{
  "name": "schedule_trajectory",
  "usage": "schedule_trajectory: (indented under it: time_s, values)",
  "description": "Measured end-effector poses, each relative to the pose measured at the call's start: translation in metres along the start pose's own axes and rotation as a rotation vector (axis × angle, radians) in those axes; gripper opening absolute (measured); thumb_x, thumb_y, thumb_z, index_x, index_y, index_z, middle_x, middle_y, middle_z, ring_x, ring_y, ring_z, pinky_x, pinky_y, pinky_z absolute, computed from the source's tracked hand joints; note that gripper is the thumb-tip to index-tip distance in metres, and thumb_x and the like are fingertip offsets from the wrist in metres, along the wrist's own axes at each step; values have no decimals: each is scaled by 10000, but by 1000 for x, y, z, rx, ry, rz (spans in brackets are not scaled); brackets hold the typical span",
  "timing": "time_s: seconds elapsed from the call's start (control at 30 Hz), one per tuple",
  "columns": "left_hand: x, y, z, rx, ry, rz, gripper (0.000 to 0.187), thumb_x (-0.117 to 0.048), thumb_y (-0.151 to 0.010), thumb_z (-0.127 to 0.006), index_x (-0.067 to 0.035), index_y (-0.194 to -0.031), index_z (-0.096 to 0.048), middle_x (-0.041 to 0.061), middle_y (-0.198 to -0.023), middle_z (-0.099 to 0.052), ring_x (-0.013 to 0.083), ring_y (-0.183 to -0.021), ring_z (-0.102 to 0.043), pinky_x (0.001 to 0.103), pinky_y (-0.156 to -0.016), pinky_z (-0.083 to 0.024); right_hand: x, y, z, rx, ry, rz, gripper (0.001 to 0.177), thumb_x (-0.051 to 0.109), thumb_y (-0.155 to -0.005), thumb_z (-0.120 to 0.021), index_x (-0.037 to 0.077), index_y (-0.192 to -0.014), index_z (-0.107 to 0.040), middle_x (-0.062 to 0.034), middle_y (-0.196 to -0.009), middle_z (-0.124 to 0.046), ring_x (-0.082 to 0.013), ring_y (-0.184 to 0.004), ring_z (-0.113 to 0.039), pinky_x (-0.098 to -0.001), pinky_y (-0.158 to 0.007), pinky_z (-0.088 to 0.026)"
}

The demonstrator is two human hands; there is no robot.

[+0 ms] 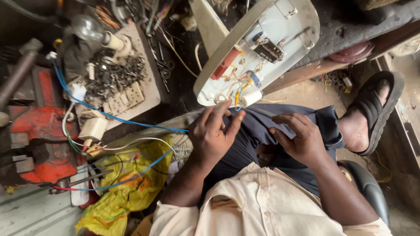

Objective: The person holds a small cylindrical electrical component, turning it over and manipulating it with both hands. They then place it on a cluttered workbench and pick up a white plastic housing, opening it to access internal wiring. The person twists and adjusts wires inside the housing.

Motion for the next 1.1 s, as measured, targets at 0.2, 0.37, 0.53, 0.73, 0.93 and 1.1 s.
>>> schedule_trajectory:
  time_s: [0.2,0.37,0.53,0.73,0.93,1.1]
  values:
    - [6,4,-8,-13,21,29,146,-121,-991,-787,-67,-1079,-683,25,-864,-664,134,-661,-630,295,-610,-516,-9,-9,9,32,-8,-32,269,107,-832,-819,63,-1062,-686,-85,-1073,-739,-286,-984,-721,-376,-828,-564]
    - [13,9,-2,23,78,122,109,-80,-969,-775,-48,-1013,-681,33,-803,-654,127,-594,-602,300,-555,-498,3,-32,12,-28,-39,21,269,72,-856,-816,47,-1094,-693,-102,-1047,-733,-268,-958,-728,-358,-825,-574]
    - [23,9,4,5,16,75,121,-82,-962,-774,-30,-1033,-691,45,-783,-672,139,-588,-608,311,-547,-497,27,-61,8,-80,-18,148,365,64,-870,-819,22,-1206,-683,-88,-936,-716,-228,-819,-708,-346,-735,-560]
    - [30,8,1,-41,26,39,121,-101,-982,-768,-38,-1056,-695,57,-811,-697,164,-660,-654,312,-606,-519,41,-87,-9,-44,8,147,451,94,-876,-825,29,-1281,-638,-53,-845,-687,-213,-709,-669,-364,-663,-534]
    - [36,10,0,-28,196,129,122,-116,-979,-771,-33,-1054,-720,36,-781,-696,112,-609,-609,270,-577,-478,49,-78,-22,-47,-38,125,381,88,-885,-825,50,-1214,-637,-54,-854,-682,-218,-741,-680,-360,-688,-544]
    - [40,10,3,7,313,192,125,-129,-986,-766,-29,-1055,-737,22,-756,-688,91,-603,-594,254,-573,-461,53,-66,-34,-48,-79,108,374,91,-885,-830,39,-1196,-628,-63,-875,-692,-216,-775,-682,-360,-706,-541]
Point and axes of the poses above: each hand's wrist, its own y-axis away from the middle knuckle, its own z-axis out of the back of the hand, x = y × z, the point moved 2 cm from there along -y, towards the middle knuckle
